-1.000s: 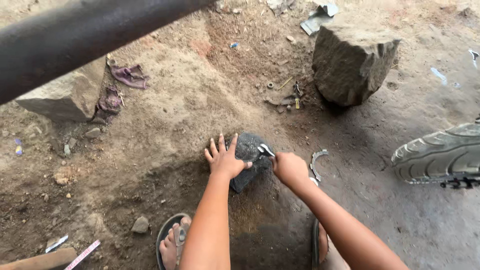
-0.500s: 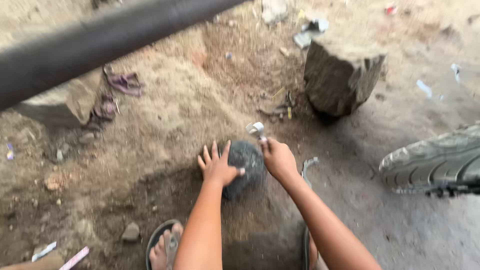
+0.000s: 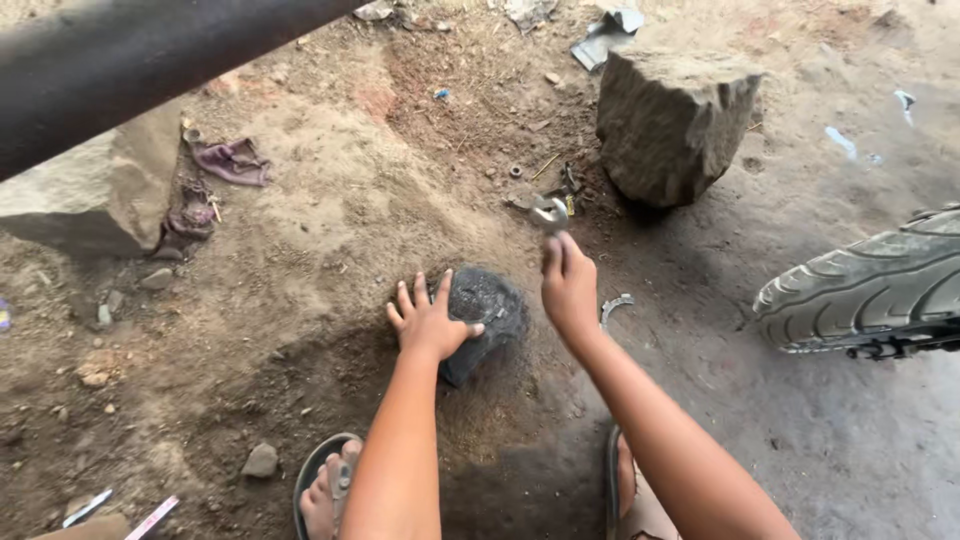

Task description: The person uses a wrench to repeatedly strike a small metal ring resting on a stone. The person holds the ring steady with their left hand while striking it with the wrench in their right hand. The person occasionally repositions the ring on the stone during the process.

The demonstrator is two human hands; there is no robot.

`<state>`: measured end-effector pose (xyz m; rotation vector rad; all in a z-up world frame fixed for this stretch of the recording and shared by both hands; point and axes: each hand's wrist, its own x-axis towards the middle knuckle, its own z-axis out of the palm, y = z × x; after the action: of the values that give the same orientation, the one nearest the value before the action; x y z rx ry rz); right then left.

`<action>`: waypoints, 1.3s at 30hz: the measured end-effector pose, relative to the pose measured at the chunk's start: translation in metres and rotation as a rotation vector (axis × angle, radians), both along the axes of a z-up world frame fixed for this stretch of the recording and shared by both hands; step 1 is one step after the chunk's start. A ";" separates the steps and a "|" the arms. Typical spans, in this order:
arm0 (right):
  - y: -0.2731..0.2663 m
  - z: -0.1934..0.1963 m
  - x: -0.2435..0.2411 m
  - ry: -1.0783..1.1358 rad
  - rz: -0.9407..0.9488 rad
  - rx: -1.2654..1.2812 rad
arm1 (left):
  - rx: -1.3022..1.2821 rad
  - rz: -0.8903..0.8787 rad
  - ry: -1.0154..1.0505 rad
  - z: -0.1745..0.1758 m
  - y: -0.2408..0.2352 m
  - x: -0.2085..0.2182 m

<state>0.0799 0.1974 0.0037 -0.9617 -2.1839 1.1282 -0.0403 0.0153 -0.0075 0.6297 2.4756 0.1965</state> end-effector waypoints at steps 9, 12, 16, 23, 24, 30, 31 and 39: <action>0.007 -0.025 0.010 -0.316 0.239 -0.065 | 0.011 0.004 0.013 0.001 0.002 -0.005; 0.000 -0.041 0.024 -0.160 -0.052 -0.109 | -0.017 0.008 -0.026 0.005 0.002 -0.001; -0.012 -0.059 0.032 -0.623 0.354 0.145 | -0.020 0.008 -0.034 0.007 -0.001 0.005; -0.001 -0.024 0.023 -0.537 0.321 0.117 | 0.028 0.027 -0.025 0.010 0.005 -0.001; -0.010 -0.023 0.026 -0.722 0.396 0.193 | 0.002 0.031 -0.042 0.011 0.003 0.001; 0.031 -0.008 0.007 -0.417 0.535 0.163 | 0.061 0.024 0.007 0.003 -0.003 0.003; 0.028 -0.016 0.004 -0.534 0.544 0.185 | 0.043 0.020 -0.001 0.005 0.001 -0.002; 0.037 -0.067 0.022 -0.441 0.309 -0.171 | 0.034 0.024 -0.022 0.008 0.004 -0.001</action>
<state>0.1023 0.2340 -0.0636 -1.0487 -2.6974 1.3641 -0.0415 0.0189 0.0001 0.6096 2.4644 0.2544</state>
